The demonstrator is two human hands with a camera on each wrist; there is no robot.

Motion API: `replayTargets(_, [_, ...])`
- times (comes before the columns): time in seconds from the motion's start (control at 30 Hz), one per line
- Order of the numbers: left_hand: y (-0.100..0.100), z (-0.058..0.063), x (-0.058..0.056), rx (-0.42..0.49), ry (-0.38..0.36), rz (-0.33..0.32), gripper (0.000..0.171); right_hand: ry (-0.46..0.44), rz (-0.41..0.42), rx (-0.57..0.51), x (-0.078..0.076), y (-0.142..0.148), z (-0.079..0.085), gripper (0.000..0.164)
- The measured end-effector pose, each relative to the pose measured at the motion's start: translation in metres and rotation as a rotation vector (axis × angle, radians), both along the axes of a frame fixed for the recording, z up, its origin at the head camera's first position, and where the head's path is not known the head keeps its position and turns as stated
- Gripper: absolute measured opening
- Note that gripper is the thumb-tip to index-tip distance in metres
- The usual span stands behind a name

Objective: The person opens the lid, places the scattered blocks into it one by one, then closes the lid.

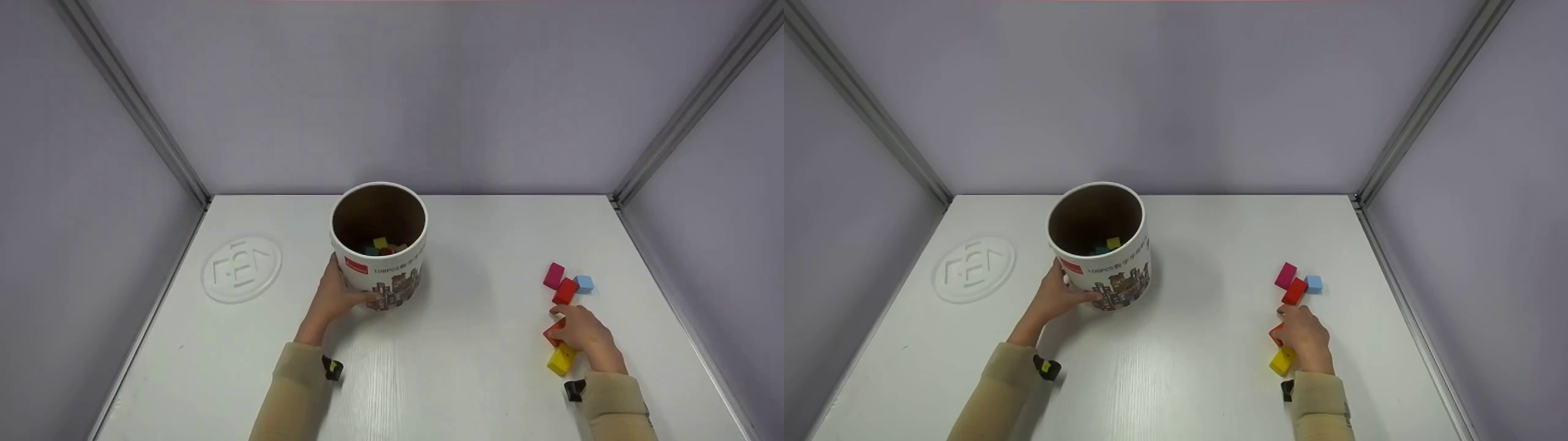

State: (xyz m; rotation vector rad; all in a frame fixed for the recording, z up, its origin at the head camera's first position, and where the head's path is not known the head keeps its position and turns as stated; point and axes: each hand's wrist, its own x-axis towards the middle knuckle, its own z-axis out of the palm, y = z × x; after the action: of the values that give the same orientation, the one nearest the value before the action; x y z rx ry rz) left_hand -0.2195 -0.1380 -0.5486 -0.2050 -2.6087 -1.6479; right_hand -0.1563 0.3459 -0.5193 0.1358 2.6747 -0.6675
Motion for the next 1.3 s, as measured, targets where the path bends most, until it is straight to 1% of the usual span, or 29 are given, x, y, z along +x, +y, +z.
replayTargets(0.23, [0.0,0.001,0.001,-0.014,0.004,-0.005,0.126,-0.019,-0.012,-0.011,0.001,0.002,-0.002,0.048])
replayTargets(0.5, [-0.001,0.001,0.001,-0.009,-0.002,0.002,0.127,-0.016,0.006,-0.014,0.001,-0.001,-0.001,0.044])
replayTargets(0.67, [-0.002,0.001,0.001,-0.002,-0.004,-0.001,0.126,0.008,0.027,-0.011,0.002,-0.007,-0.001,0.048])
replayTargets(0.87, [-0.002,0.0,0.001,0.013,-0.003,-0.001,0.125,0.033,0.043,-0.011,0.002,-0.013,-0.003,0.045])
replayTargets(1.07, [-0.001,-0.001,0.0,0.003,-0.017,0.007,0.127,0.079,0.086,0.008,-0.001,-0.017,-0.004,0.047])
replayTargets(1.2, [0.0,-0.001,0.0,-0.003,-0.022,0.014,0.129,0.092,0.073,-0.008,-0.003,-0.021,-0.004,0.05])
replayTargets(1.3, [0.0,-0.002,-0.001,-0.003,-0.019,0.014,0.129,0.087,0.054,-0.034,-0.003,-0.024,-0.004,0.05])
